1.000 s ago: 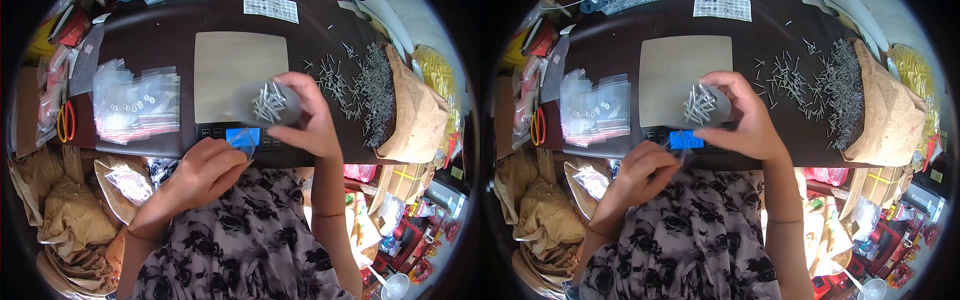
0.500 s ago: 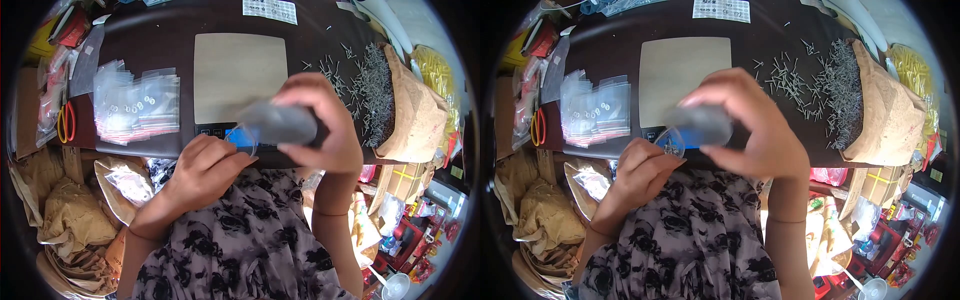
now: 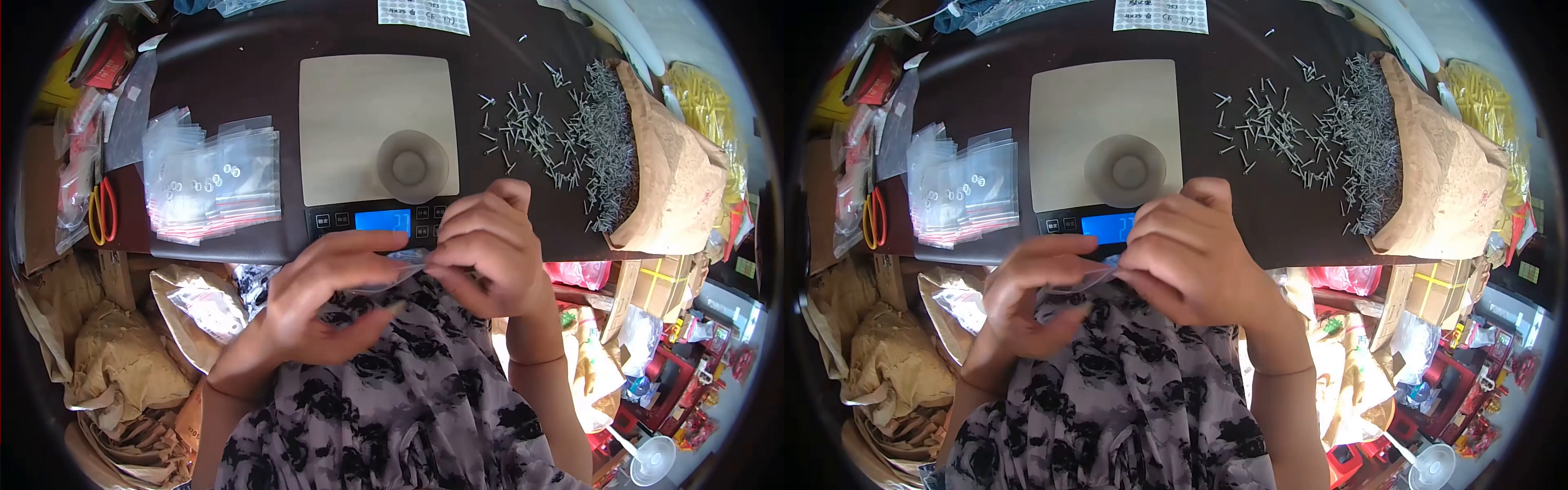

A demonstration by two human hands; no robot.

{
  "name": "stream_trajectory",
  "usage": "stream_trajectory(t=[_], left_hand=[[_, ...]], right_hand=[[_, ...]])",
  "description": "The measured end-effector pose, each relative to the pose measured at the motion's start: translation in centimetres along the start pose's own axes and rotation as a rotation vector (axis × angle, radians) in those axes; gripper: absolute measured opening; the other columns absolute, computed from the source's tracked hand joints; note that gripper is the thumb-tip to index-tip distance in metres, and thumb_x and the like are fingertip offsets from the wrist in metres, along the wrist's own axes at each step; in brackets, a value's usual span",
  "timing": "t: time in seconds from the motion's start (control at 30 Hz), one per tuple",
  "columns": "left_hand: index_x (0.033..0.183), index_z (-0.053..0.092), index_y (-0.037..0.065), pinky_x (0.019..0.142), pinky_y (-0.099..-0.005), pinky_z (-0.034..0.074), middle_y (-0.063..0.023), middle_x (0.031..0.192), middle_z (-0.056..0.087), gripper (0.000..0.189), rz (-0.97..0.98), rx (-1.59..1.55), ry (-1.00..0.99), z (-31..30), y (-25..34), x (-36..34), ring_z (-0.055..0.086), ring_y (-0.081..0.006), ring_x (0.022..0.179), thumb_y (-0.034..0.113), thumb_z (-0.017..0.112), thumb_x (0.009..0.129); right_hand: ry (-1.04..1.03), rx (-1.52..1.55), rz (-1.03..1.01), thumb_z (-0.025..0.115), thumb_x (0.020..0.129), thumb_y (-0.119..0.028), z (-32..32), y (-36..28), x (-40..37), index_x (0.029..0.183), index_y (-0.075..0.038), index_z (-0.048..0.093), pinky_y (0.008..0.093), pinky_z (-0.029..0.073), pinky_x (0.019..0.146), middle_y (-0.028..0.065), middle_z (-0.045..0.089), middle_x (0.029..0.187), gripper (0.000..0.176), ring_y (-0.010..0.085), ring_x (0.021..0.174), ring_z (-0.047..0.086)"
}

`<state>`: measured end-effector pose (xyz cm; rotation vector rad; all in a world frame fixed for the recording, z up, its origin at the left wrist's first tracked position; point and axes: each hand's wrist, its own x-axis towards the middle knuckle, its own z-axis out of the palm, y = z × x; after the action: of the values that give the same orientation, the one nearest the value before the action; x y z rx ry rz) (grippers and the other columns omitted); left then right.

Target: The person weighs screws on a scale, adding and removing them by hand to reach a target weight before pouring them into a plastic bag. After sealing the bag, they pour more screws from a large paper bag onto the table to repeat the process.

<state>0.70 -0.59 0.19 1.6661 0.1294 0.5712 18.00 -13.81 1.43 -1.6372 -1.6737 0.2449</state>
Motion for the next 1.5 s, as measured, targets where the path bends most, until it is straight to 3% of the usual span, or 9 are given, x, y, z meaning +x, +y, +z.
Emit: stream_trajectory(t=[0.23, 0.53, 0.7, 0.83, 0.9, 1.0, 1.1, 1.23, 1.5], left_hand=[[0.084, 0.064, -0.001, 0.069, -0.0317, 0.054, -0.0127, 0.084, 0.066, 0.017, -0.177, 0.099, -0.081, 0.4, -0.4, -0.1, 0.066, -0.0242, 0.077, -0.008, 0.071, 0.07], [0.071, 0.06, 0.001, 0.087, -0.0383, 0.055, -0.0186, 0.096, 0.068, 0.021, -0.245, -0.206, -0.045, -0.8, -1.3, -0.5, 0.064, -0.0302, 0.103, -0.013, 0.074, 0.066], [0.069, 0.06, 0.002, 0.088, -0.0403, 0.054, -0.0216, 0.099, 0.067, 0.023, -0.347, -0.267, -0.063, -0.7, -1.2, -0.8, 0.063, -0.0329, 0.104, -0.015, 0.074, 0.065], [0.071, 0.061, 0.002, 0.084, -0.0382, 0.055, -0.0202, 0.097, 0.068, 0.019, -0.289, -0.215, 0.063, -1.8, -1.7, -0.8, 0.066, -0.0299, 0.097, -0.012, 0.074, 0.067], [0.079, 0.064, 0.001, 0.078, -0.0307, 0.054, -0.0146, 0.097, 0.069, 0.017, -0.23, -0.103, 0.117, -2.9, -2.7, -1.4, 0.067, -0.0213, 0.092, -0.008, 0.075, 0.071], [0.088, 0.061, 0.001, 0.081, -0.0284, 0.051, -0.0122, 0.096, 0.067, 0.013, -0.22, -0.125, 0.193, -3.7, -3.3, -1.9, 0.064, -0.0169, 0.091, -0.007, 0.068, 0.08], [0.09, 0.059, 0.0, 0.08, -0.0275, 0.051, -0.0125, 0.095, 0.067, 0.012, -0.256, -0.133, 0.258, -3.6, -3.2, -2.0, 0.064, -0.0159, 0.089, -0.005, 0.067, 0.083], [0.094, 0.057, -0.001, 0.082, -0.0275, 0.051, -0.0128, 0.095, 0.067, 0.012, -0.28, -0.067, 0.296, -3.1, -3.4, -2.3, 0.065, -0.0161, 0.089, -0.004, 0.064, 0.086], [0.1, 0.054, -0.002, 0.082, -0.0308, 0.054, -0.0132, 0.094, 0.065, 0.014, -0.285, -0.025, 0.295, -3.2, -3.5, -2.3, 0.065, -0.0179, 0.086, -0.003, 0.06, 0.088]], right_hand=[[0.003, -0.02, -0.053, 0.076, 0.07, -0.018, 1.2, -0.7, -0.5, 0.071, -0.013, 0.056, 0.0348, 0.035, 0.079, -0.0013, 0.056, 0.074, 0.021, 0.0157, 0.076, 0.059], [0.068, -0.048, -0.086, 0.077, 0.065, -0.031, 0.6, -0.7, -1.3, 0.06, -0.012, 0.049, 0.0349, 0.038, 0.077, -0.0022, 0.048, 0.061, 0.034, 0.0171, 0.069, 0.059], [0.07, 0.328, 0.03, 0.073, 0.076, -0.024, 1.1, 0.4, -2.8, 0.059, -0.007, 0.049, 0.038, 0.046, 0.08, 0.0027, 0.051, 0.06, 0.034, 0.0214, 0.066, 0.064], [0.197, 0.865, 0.358, 0.065, 0.084, -0.011, -0.2, 2.6, -8.0, 0.058, -0.004, 0.047, 0.0356, 0.051, 0.066, 0.0054, 0.053, 0.059, 0.032, 0.0206, 0.059, 0.061], [0.128, 1.154, 0.509, 0.062, 0.085, -0.008, -2.1, 4.4, -10.3, 0.061, -0.003, 0.05, 0.0325, 0.049, 0.058, 0.006, 0.054, 0.059, 0.027, 0.018, 0.054, 0.057], [0.259, 0.632, 0.847, 0.063, 0.084, -0.008, -2.5, 5.4, -11.2, 0.068, -0.002, 0.053, 0.0301, 0.048, 0.058, 0.0071, 0.054, 0.061, 0.02, 0.0161, 0.054, 0.055], [0.254, -0.285, 0.423, 0.064, 0.084, -0.009, -0.6, 7.3, -7.9, 0.091, -0.005, 0.059, 0.0355, 0.044, 0.078, 0.0094, 0.06, 0.09, 0.009, 0.0225, 0.087, 0.059], [0.081, -0.648, 0.347, 0.064, 0.084, -0.021, 1.6, 9.5, -3.1, 0.132, -0.011, 0.049, 0.0518, 0.026, 0.104, 0.0056, 0.046, 0.139, 0.052, 0.027, 0.132, 0.04], [0.21, -1.021, 0.363, 0.057, 0.088, -0.026, -0.2, 17.3, -1.9, 0.117, -0.011, 0.064, 0.0567, 0.026, 0.104, 0.0058, 0.061, 0.124, 0.033, 0.0271, 0.124, 0.048]])
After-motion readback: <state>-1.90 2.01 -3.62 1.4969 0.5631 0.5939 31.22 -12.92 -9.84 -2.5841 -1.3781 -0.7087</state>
